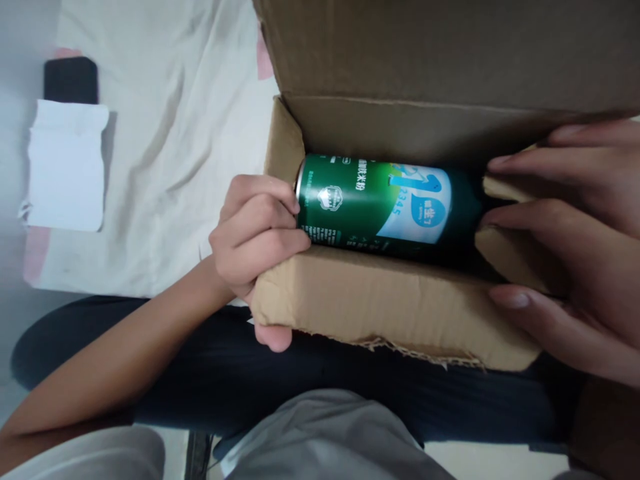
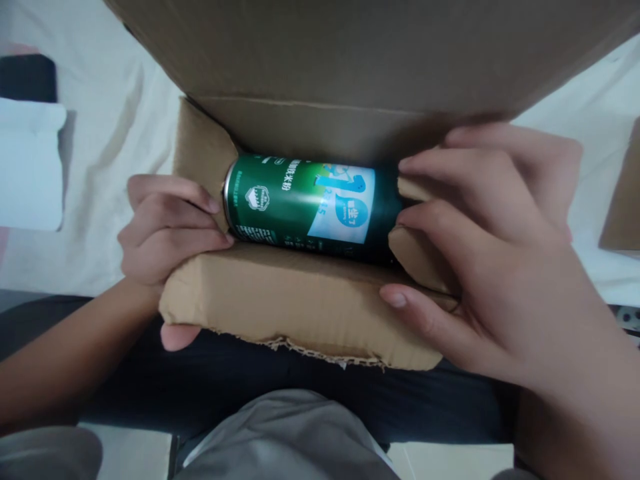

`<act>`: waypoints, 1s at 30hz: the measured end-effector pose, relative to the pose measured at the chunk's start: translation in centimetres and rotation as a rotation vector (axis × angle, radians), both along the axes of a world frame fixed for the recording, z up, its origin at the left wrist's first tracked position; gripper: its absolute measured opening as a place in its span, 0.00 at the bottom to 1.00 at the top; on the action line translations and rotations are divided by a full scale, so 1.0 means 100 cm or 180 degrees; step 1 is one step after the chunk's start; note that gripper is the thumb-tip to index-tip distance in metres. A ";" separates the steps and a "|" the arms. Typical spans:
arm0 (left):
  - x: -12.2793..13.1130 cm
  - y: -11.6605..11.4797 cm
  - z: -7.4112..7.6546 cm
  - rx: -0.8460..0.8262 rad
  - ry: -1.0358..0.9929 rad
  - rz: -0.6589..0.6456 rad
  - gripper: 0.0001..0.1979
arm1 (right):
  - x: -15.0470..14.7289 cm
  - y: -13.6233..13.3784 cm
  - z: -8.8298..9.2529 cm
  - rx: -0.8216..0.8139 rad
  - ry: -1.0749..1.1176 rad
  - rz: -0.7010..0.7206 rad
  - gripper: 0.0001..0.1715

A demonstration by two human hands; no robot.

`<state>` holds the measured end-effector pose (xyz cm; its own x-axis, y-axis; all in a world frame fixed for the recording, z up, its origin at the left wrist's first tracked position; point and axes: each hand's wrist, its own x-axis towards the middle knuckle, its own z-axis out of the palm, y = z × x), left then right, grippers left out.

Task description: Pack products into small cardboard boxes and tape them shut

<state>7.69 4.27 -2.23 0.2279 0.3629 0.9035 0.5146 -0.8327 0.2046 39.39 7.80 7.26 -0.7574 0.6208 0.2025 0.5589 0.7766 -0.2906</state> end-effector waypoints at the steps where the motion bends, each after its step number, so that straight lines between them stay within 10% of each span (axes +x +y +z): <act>1: 0.001 0.002 0.000 0.0121 0.0008 -0.0014 0.20 | 0.000 0.000 0.000 0.0000 0.0005 0.0001 0.23; 30: 0.011 0.007 -0.011 0.0046 -0.0627 0.0146 0.24 | 0.005 0.000 -0.003 -0.0206 -0.0033 -0.0066 0.29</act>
<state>8.78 4.99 -3.37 0.0298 0.3554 0.9343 0.5032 -0.8129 0.2931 39.90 7.78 6.98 -0.7460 0.6480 0.1536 0.5780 0.7445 -0.3340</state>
